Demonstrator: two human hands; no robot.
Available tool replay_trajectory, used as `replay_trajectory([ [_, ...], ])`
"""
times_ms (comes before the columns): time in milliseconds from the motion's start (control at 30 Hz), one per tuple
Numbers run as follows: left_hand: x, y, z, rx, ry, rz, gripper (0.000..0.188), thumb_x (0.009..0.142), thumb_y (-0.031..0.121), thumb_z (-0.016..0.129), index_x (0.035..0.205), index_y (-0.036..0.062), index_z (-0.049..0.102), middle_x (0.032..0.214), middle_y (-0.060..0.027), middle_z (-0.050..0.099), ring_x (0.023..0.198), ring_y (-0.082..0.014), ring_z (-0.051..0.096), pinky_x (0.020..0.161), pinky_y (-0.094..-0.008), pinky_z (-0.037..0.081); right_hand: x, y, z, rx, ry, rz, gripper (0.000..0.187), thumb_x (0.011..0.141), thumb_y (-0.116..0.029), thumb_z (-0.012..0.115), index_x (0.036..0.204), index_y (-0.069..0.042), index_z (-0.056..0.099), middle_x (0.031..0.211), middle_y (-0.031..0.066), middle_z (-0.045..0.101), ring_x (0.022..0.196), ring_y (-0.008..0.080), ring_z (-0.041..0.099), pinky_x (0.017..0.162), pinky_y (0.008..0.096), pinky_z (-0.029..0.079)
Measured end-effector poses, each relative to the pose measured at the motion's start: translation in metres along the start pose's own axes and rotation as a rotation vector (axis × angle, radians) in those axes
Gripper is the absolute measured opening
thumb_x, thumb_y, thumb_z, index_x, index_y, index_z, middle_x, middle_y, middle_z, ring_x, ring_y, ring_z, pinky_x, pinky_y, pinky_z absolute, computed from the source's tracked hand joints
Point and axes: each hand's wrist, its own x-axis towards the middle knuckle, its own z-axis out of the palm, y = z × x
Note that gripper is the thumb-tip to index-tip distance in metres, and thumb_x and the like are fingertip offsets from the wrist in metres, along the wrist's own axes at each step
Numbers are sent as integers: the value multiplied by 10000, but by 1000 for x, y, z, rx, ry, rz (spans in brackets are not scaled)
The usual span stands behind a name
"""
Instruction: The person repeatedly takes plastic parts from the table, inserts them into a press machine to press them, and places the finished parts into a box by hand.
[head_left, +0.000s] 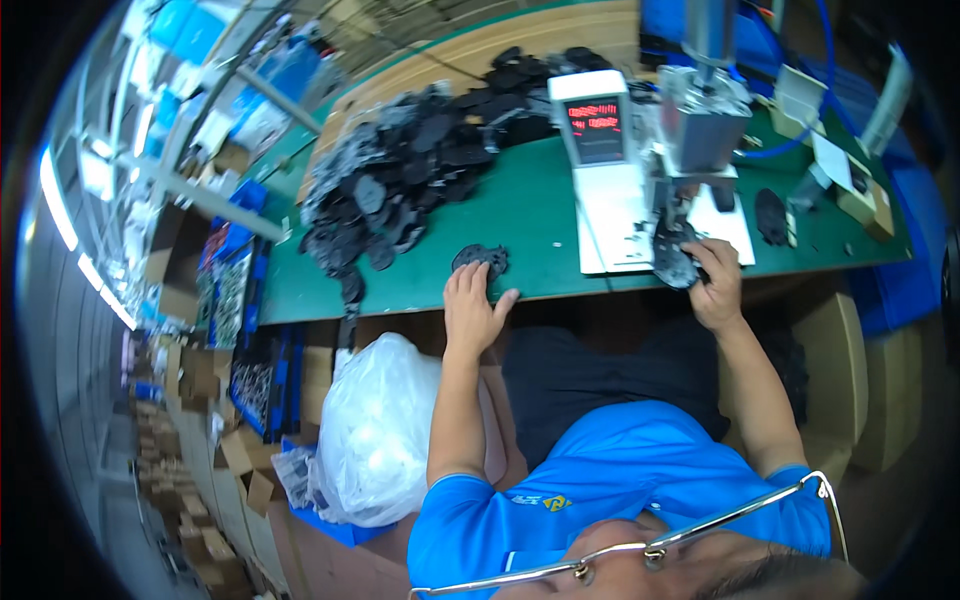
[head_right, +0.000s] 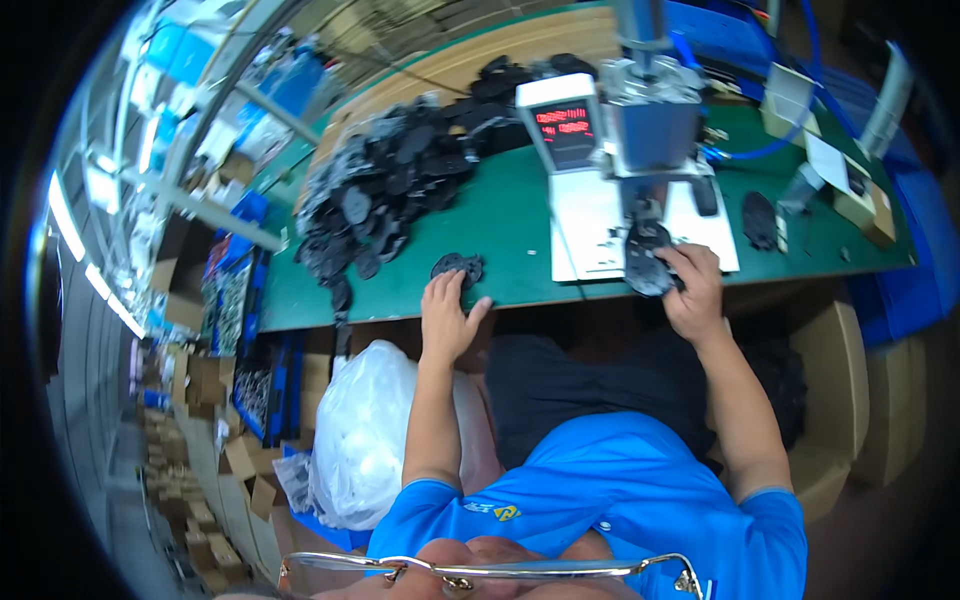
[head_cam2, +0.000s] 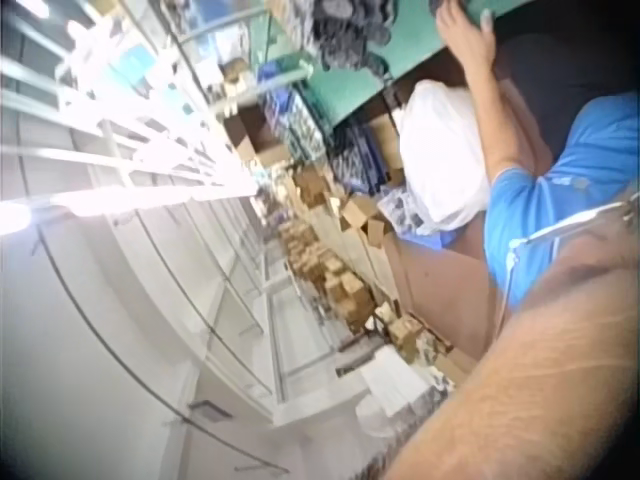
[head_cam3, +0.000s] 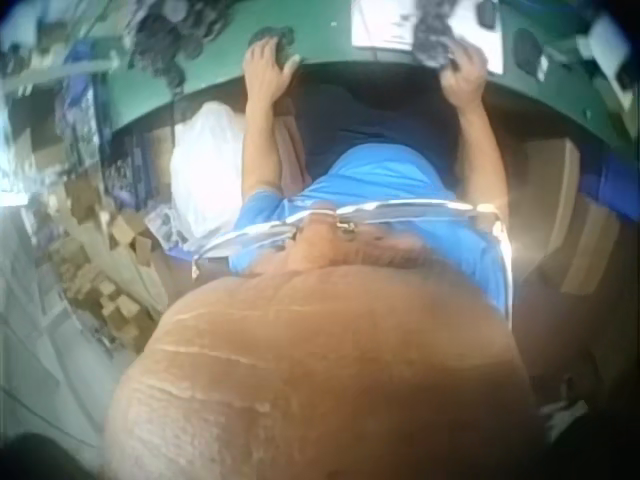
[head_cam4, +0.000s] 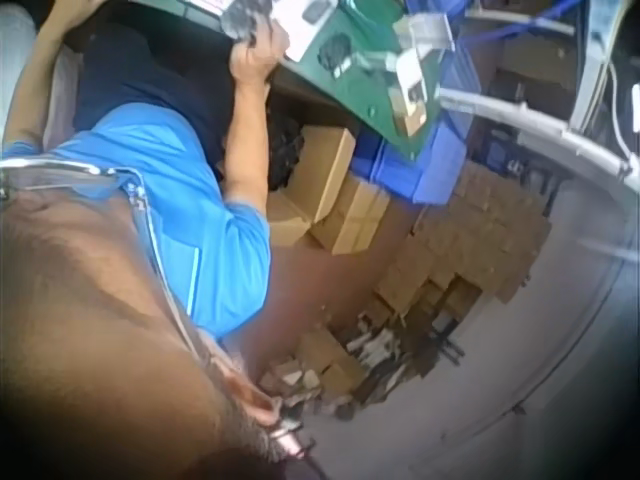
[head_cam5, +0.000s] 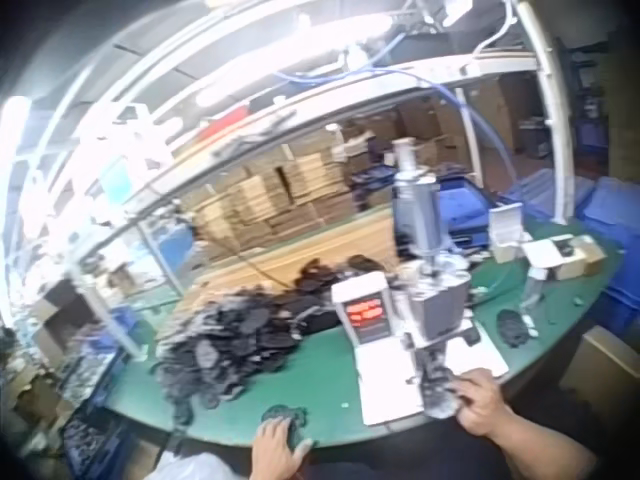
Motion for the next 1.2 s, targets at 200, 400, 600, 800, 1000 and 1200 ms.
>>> replay_trajectory([
  [200, -21, 49, -11, -145, -30, 193, 626, 767, -55, 809, 1382, 52, 759, 1328, -140, 739, 1265, -397, 686, 1123, -554, 546, 8, -8, 5, 53, 4, -46, 486, 774, -5, 738, 1242, -72, 850, 1247, 166, 746, 1200, 395, 706, 1096, 497, 509],
  [400, 0, 84, -11, -420, 89, 159, 433, 886, -125, 776, 1291, 27, 786, 1188, -148, 791, 1095, -389, 747, 969, -493, 615, 7, -9, -3, 29, 20, -41, 448, 801, -8, 770, 1237, -73, 846, 1217, 144, 747, 1196, 366, 707, 1084, 481, 502],
  [600, 10, 107, -17, -595, 185, 56, 202, 1021, -54, 800, 1215, -8, 771, 1123, -188, 806, 1013, -383, 769, 908, -450, 622, 6, -9, -4, 15, -3, -45, 444, 803, -9, 770, 1235, -78, 848, 1216, 125, 751, 1187, 351, 703, 1068, 477, 501],
  [800, 27, 120, -11, -713, 135, 5, 201, 1013, -50, 811, 1205, -23, 761, 1152, -207, 812, 1054, -390, 784, 939, -430, 627, 8, -9, -9, 5, -31, -34, 437, 824, -28, 758, 1248, -89, 847, 1219, 110, 753, 1196, 337, 704, 1070, 475, 498],
  [1000, 73, 159, 13, -738, 196, 296, 449, 870, -148, 755, 1288, 15, 781, 1267, -192, 806, 1206, -387, 778, 1031, -454, 636, 16, -18, -24, 138, -18, 54, 375, 894, -42, 774, 1262, -71, 838, 1217, 131, 767, 1182, 352, 724, 1074, 457, 536],
  [1200, 96, 197, 32, -622, 150, 557, 604, 779, -144, 752, 1352, 43, 790, 1336, -160, 792, 1273, -403, 755, 1079, -509, 653, -27, -22, -85, 180, 64, 200, 355, 952, -23, 778, 1306, -11, 806, 1212, 169, 756, 1171, 336, 752, 1055, 402, 582],
])
